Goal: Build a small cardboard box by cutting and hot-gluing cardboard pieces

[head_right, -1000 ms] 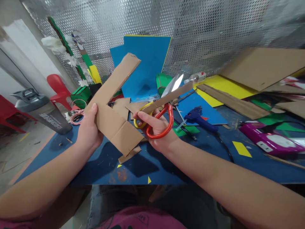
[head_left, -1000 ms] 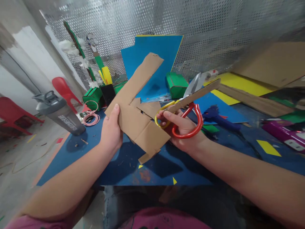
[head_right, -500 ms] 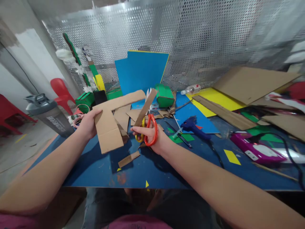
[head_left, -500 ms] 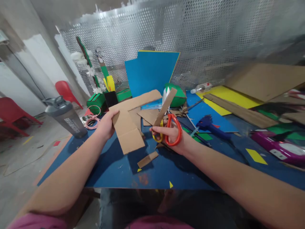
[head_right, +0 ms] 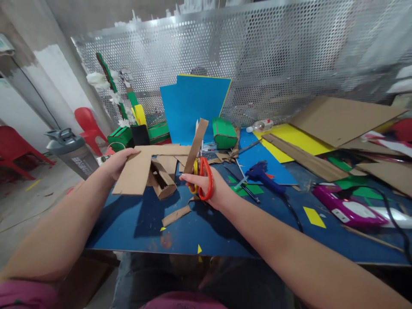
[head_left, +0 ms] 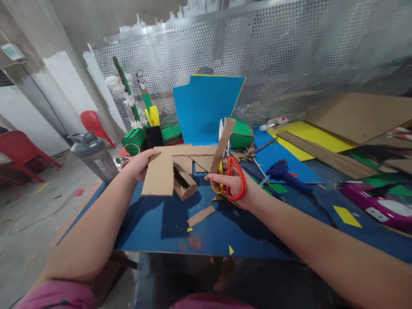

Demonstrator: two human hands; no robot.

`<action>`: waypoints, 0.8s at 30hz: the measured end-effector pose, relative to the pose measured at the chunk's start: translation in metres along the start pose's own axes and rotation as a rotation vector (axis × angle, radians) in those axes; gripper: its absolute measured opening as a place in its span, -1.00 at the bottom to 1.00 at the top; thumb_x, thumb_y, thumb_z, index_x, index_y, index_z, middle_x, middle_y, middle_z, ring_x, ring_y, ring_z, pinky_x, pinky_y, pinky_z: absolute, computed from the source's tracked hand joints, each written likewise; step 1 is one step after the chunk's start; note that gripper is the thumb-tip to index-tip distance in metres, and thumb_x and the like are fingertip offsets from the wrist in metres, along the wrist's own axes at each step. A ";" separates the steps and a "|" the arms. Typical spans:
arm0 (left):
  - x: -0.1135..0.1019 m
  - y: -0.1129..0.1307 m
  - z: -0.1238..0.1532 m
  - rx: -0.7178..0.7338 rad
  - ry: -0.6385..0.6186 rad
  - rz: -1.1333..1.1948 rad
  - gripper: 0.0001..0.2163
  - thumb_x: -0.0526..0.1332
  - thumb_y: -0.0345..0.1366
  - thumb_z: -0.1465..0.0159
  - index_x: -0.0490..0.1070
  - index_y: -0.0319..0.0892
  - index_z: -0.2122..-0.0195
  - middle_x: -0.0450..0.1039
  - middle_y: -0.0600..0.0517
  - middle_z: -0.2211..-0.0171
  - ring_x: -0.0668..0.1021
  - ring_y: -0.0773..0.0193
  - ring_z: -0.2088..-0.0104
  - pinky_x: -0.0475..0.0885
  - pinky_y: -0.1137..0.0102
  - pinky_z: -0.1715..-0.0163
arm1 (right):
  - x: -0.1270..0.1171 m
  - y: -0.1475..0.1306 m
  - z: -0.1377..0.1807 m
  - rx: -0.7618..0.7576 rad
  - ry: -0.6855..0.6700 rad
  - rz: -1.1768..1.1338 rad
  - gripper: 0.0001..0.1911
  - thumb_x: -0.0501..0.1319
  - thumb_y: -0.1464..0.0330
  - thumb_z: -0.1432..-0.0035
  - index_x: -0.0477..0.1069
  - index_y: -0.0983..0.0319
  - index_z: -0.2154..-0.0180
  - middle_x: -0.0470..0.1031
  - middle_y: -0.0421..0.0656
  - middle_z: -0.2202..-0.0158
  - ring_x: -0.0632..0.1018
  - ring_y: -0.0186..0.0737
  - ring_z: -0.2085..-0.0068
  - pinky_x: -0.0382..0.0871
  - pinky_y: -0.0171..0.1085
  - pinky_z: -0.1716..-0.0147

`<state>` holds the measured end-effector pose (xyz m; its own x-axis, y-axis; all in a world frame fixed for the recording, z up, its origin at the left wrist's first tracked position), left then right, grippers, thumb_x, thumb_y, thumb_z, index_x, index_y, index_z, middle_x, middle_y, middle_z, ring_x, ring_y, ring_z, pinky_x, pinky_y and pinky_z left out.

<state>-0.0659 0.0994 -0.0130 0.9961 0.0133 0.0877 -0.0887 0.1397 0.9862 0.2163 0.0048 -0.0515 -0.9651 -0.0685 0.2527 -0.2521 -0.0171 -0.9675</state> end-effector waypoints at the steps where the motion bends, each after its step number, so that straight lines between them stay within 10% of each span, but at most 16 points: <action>1: 0.005 0.000 0.002 -0.016 -0.008 0.015 -0.76 0.51 -0.15 -0.20 0.62 -0.18 0.23 0.66 -0.10 0.46 0.69 0.08 0.49 0.49 0.36 0.60 | 0.000 -0.001 0.000 -0.009 -0.002 0.005 -0.53 0.70 0.08 0.33 0.60 0.19 0.47 0.62 -0.15 0.49 0.48 -0.25 0.50 0.34 -0.20 0.49; 6: 0.033 0.005 0.014 0.097 -0.255 -0.043 -0.62 0.45 0.03 -0.31 0.64 -0.12 0.01 0.66 -0.26 -0.21 0.75 -0.01 -0.07 0.36 0.50 0.57 | -0.005 -0.007 -0.001 -0.132 0.052 0.069 -0.52 0.68 0.02 0.24 0.59 0.18 0.45 0.54 -0.20 0.55 0.43 -0.26 0.52 0.32 -0.17 0.48; 12: 0.016 0.006 0.012 0.437 -0.032 -0.780 -0.59 0.52 -0.06 -0.20 0.67 -0.07 -0.04 0.68 -0.14 -0.09 0.66 -0.07 -0.13 0.54 0.27 -0.10 | -0.012 -0.018 0.000 -0.200 0.068 0.220 -0.46 0.68 -0.03 0.21 0.49 0.14 0.44 0.46 -0.24 0.58 0.44 -0.21 0.52 0.39 -0.12 0.45; 19: 0.013 -0.015 0.005 0.127 -0.096 -0.713 -0.61 0.64 -0.01 0.03 0.69 -0.09 0.27 0.66 -0.08 0.27 0.66 0.03 0.30 0.46 0.39 0.47 | -0.006 -0.006 0.002 -0.038 -0.094 0.428 -0.42 0.71 0.05 0.33 0.42 0.13 0.48 0.39 -0.34 0.62 0.39 -0.27 0.55 0.30 -0.23 0.53; 24: 0.021 -0.019 0.012 0.047 -0.124 -0.631 -0.64 0.62 -0.01 0.00 0.71 -0.06 0.24 0.67 -0.07 0.22 0.66 0.08 0.26 0.43 0.45 0.51 | -0.003 0.009 0.001 0.067 -0.131 0.354 -0.40 0.73 0.09 0.40 0.43 0.13 0.44 0.49 -0.33 0.60 0.41 -0.31 0.57 0.34 -0.25 0.54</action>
<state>-0.0429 0.0850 -0.0280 0.8495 -0.1720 -0.4987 0.5118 0.0394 0.8582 0.2171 0.0038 -0.0606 -0.9733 -0.2090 -0.0950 0.1044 -0.0343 -0.9939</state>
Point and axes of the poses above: each hand's wrist, its own z-axis away from the middle knuckle, its own x-axis out of the palm, y = z × x, the point moved 4 cm from there along -z, towards the middle knuckle
